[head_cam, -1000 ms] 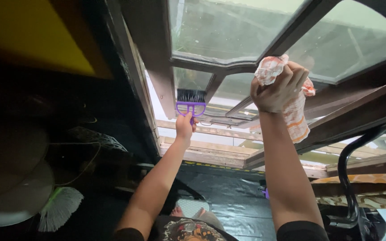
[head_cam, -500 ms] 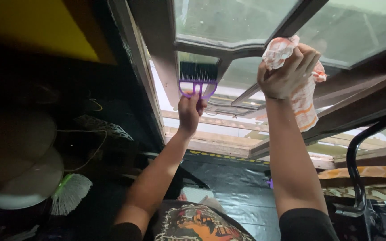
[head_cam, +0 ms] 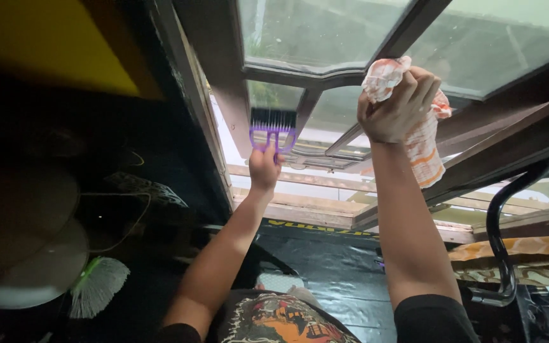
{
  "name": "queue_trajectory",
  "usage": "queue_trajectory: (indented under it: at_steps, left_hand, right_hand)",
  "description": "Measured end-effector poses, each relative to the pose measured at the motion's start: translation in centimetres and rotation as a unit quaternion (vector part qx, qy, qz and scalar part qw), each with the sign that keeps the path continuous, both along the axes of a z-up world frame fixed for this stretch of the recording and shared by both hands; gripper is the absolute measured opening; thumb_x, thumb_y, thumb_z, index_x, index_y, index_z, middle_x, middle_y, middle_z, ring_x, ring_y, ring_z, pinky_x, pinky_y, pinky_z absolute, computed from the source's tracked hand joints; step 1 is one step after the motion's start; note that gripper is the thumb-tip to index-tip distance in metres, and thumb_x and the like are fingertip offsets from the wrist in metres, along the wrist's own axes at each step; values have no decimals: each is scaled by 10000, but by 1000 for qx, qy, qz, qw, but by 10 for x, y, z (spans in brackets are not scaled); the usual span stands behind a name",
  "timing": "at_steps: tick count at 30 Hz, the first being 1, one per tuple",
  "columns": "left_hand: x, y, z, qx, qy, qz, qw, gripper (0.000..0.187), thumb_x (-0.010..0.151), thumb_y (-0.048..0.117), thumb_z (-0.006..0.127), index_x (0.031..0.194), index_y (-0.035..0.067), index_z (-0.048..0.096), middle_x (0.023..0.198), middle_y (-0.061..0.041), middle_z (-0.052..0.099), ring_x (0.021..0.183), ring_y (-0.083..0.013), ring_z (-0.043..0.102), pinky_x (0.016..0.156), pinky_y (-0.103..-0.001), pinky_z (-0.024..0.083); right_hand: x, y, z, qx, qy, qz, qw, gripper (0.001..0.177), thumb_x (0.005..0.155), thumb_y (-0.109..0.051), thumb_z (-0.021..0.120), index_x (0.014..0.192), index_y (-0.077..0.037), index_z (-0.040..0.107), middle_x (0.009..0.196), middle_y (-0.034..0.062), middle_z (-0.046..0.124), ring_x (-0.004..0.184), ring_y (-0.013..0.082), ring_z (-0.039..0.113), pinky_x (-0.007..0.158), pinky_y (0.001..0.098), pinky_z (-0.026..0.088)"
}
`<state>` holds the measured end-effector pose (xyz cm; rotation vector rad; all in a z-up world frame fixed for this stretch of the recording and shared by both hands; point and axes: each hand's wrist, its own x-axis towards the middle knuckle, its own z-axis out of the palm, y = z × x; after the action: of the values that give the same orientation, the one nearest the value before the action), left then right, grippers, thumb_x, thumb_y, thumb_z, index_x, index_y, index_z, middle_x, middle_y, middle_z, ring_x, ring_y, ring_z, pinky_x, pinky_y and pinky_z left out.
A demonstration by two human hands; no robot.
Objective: The person cleans a multi-pane window using a purple brush and a cloth. They scrub the window frame and glass with the brush, then wipe the surface with the cloth, repeating the process across different sections of the window.
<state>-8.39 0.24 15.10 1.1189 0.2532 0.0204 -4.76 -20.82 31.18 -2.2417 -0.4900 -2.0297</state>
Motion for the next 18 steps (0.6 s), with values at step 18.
queue_trajectory:
  at_steps: [18]
  left_hand:
    - [13, 14, -24, 48, 141, 2, 989, 149, 1003, 132, 457, 1057, 56, 573, 755, -100, 597, 525, -117, 399, 449, -249, 303]
  right_hand:
    - [0, 1, 1, 7, -15, 9, 1000, 568, 1070, -495, 334, 1058, 31, 547, 936, 195, 522, 775, 332, 472, 689, 460, 395]
